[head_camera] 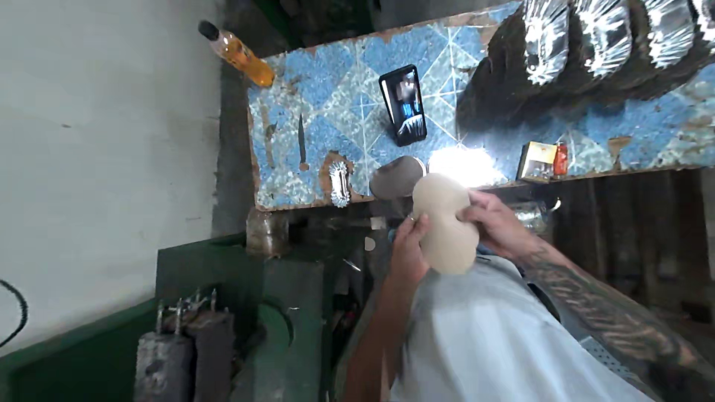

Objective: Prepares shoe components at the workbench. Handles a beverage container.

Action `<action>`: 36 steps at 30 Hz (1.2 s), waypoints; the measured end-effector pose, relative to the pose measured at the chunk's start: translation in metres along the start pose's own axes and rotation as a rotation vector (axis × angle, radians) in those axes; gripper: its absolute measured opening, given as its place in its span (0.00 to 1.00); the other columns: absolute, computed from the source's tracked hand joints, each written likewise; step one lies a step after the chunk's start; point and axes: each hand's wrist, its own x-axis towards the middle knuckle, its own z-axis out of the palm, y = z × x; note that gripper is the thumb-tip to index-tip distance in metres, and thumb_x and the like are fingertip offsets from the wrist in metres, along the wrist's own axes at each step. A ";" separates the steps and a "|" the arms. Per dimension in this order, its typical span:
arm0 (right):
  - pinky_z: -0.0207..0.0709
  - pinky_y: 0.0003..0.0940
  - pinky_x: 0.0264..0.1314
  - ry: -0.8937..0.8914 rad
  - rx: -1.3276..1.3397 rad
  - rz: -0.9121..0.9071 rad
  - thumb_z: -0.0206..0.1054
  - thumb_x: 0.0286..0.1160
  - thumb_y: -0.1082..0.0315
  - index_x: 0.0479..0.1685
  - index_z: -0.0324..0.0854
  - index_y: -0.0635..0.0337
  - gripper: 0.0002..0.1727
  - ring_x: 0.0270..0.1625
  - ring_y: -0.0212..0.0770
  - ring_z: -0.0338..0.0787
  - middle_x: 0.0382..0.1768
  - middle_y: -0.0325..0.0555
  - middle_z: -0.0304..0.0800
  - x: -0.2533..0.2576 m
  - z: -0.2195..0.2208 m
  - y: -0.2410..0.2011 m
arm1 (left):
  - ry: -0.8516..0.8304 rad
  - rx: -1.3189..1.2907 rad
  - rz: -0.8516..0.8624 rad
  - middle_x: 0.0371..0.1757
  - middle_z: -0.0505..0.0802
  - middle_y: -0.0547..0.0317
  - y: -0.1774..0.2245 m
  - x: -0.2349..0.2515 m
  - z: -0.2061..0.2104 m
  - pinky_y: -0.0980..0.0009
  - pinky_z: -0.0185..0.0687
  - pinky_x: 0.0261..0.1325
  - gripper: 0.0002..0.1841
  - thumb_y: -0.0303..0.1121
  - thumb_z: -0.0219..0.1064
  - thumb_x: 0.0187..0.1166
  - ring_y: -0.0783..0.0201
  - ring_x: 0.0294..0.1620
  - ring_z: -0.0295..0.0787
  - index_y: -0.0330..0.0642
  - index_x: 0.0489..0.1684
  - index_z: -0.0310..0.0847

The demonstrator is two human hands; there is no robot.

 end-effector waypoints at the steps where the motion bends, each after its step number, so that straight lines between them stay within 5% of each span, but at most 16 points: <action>1: 0.92 0.31 0.45 -0.095 0.082 0.035 0.63 0.72 0.73 0.51 0.87 0.54 0.13 0.40 0.30 0.95 0.39 0.36 0.97 -0.006 -0.003 -0.003 | -0.048 -0.072 -0.029 0.41 0.97 0.64 -0.004 -0.004 -0.003 0.65 0.94 0.52 0.08 0.32 0.64 0.82 0.68 0.43 0.96 0.44 0.53 0.83; 2: 0.92 0.30 0.47 -0.140 0.114 0.048 0.65 0.73 0.74 0.49 0.90 0.53 0.11 0.41 0.30 0.95 0.40 0.35 0.98 -0.008 -0.006 -0.001 | -0.097 -0.089 -0.055 0.42 0.97 0.67 -0.015 -0.001 -0.011 0.65 0.93 0.53 0.11 0.36 0.70 0.79 0.69 0.45 0.96 0.48 0.55 0.82; 4: 0.90 0.31 0.48 -0.046 -0.052 0.080 0.63 0.76 0.75 0.47 0.89 0.58 0.09 0.40 0.30 0.94 0.38 0.38 0.96 0.002 -0.024 0.021 | -0.142 0.090 -0.083 0.51 0.94 0.61 -0.045 0.030 -0.035 0.64 0.90 0.59 0.15 0.32 0.55 0.87 0.67 0.52 0.93 0.38 0.68 0.73; 6: 0.87 0.35 0.51 0.027 -0.535 0.139 0.63 0.82 0.71 0.50 0.89 0.64 0.10 0.41 0.34 0.91 0.40 0.45 0.93 0.015 -0.064 0.048 | -0.178 0.671 -0.024 0.62 0.91 0.47 -0.083 0.077 -0.061 0.65 0.85 0.69 0.18 0.25 0.55 0.88 0.63 0.62 0.90 0.25 0.72 0.75; 9: 0.81 0.59 0.63 -0.208 -1.202 0.300 0.60 0.85 0.66 0.59 0.91 0.59 0.15 0.53 0.56 0.94 0.48 0.58 0.95 -0.011 -0.091 0.054 | -0.382 1.572 0.008 0.76 0.85 0.45 -0.125 0.122 -0.047 0.48 0.67 0.84 0.22 0.40 0.57 0.90 0.47 0.81 0.77 0.40 0.76 0.80; 14: 0.78 0.66 0.67 -0.585 -1.343 0.506 0.66 0.78 0.71 0.66 0.90 0.50 0.19 0.58 0.64 0.92 0.53 0.61 0.95 -0.058 -0.087 0.049 | -0.480 1.586 -0.321 0.74 0.85 0.37 -0.155 0.155 0.033 0.37 0.65 0.82 0.37 0.58 0.38 0.94 0.41 0.80 0.77 0.36 0.70 0.83; 18: 0.80 0.66 0.64 -0.778 -1.355 0.472 0.66 0.80 0.70 0.77 0.83 0.45 0.25 0.56 0.63 0.93 0.55 0.60 0.95 -0.051 -0.079 0.034 | -0.378 1.555 -0.138 0.69 0.89 0.43 -0.090 0.105 0.025 0.43 0.57 0.88 0.32 0.53 0.39 0.95 0.48 0.78 0.80 0.38 0.66 0.85; 22: 0.75 0.72 0.70 -0.863 -1.511 0.516 0.62 0.86 0.66 0.86 0.71 0.48 0.28 0.70 0.69 0.86 0.70 0.65 0.85 -0.033 -0.037 0.022 | 0.147 1.277 0.421 0.68 0.91 0.49 -0.001 0.007 -0.016 0.50 0.59 0.89 0.23 0.40 0.48 0.92 0.49 0.80 0.78 0.39 0.64 0.89; 24: 0.76 0.73 0.65 -0.893 -1.581 0.349 0.64 0.83 0.68 0.80 0.75 0.56 0.25 0.65 0.73 0.87 0.63 0.70 0.87 -0.017 0.002 0.015 | 0.409 1.033 0.653 0.77 0.84 0.47 0.020 -0.024 -0.049 0.50 0.60 0.89 0.29 0.46 0.42 0.93 0.50 0.86 0.70 0.36 0.72 0.82; 26: 0.79 0.71 0.61 -0.922 -1.639 0.161 0.64 0.80 0.69 0.79 0.77 0.48 0.26 0.58 0.71 0.90 0.55 0.67 0.91 0.001 0.038 0.018 | 0.606 0.847 0.809 0.83 0.77 0.46 0.051 -0.036 -0.077 0.56 0.64 0.88 0.39 0.58 0.33 0.92 0.58 0.86 0.68 0.34 0.80 0.70; 28: 0.78 0.70 0.60 -0.947 -1.663 0.078 0.61 0.82 0.69 0.82 0.76 0.44 0.28 0.56 0.71 0.90 0.53 0.66 0.92 0.011 0.072 0.020 | 0.733 0.666 0.921 0.81 0.78 0.47 0.100 -0.036 -0.098 0.63 0.68 0.85 0.36 0.52 0.31 0.93 0.65 0.80 0.74 0.31 0.84 0.63; 30: 0.79 0.70 0.58 -0.966 -1.674 0.029 0.59 0.83 0.68 0.83 0.76 0.43 0.27 0.54 0.70 0.91 0.51 0.65 0.93 0.014 0.097 0.029 | 0.824 0.426 0.986 0.72 0.84 0.49 0.152 -0.034 -0.113 0.67 0.78 0.73 0.29 0.42 0.31 0.95 0.68 0.69 0.82 0.33 0.82 0.65; 32: 0.81 0.69 0.55 -0.994 -1.687 -0.033 0.59 0.82 0.68 0.81 0.78 0.43 0.27 0.50 0.68 0.93 0.48 0.63 0.94 0.014 0.119 0.045 | 0.865 0.388 0.974 0.74 0.83 0.44 0.184 -0.039 -0.139 0.61 0.79 0.74 0.30 0.43 0.29 0.97 0.63 0.70 0.82 0.35 0.85 0.64; 34: 0.81 0.70 0.54 -1.005 -1.719 -0.052 0.60 0.83 0.67 0.80 0.79 0.43 0.26 0.49 0.69 0.93 0.47 0.64 0.94 0.015 0.143 0.062 | 0.955 0.671 0.880 0.78 0.83 0.43 0.197 -0.059 -0.158 0.57 0.68 0.85 0.31 0.44 0.29 0.97 0.58 0.79 0.78 0.36 0.86 0.67; 36: 0.81 0.71 0.55 -1.022 -1.772 -0.034 0.60 0.85 0.64 0.79 0.80 0.43 0.24 0.50 0.70 0.93 0.47 0.64 0.95 0.017 0.164 0.079 | 1.089 1.020 0.613 0.70 0.90 0.48 0.191 -0.101 -0.169 0.44 0.50 0.90 0.29 0.47 0.37 0.97 0.54 0.78 0.81 0.41 0.77 0.80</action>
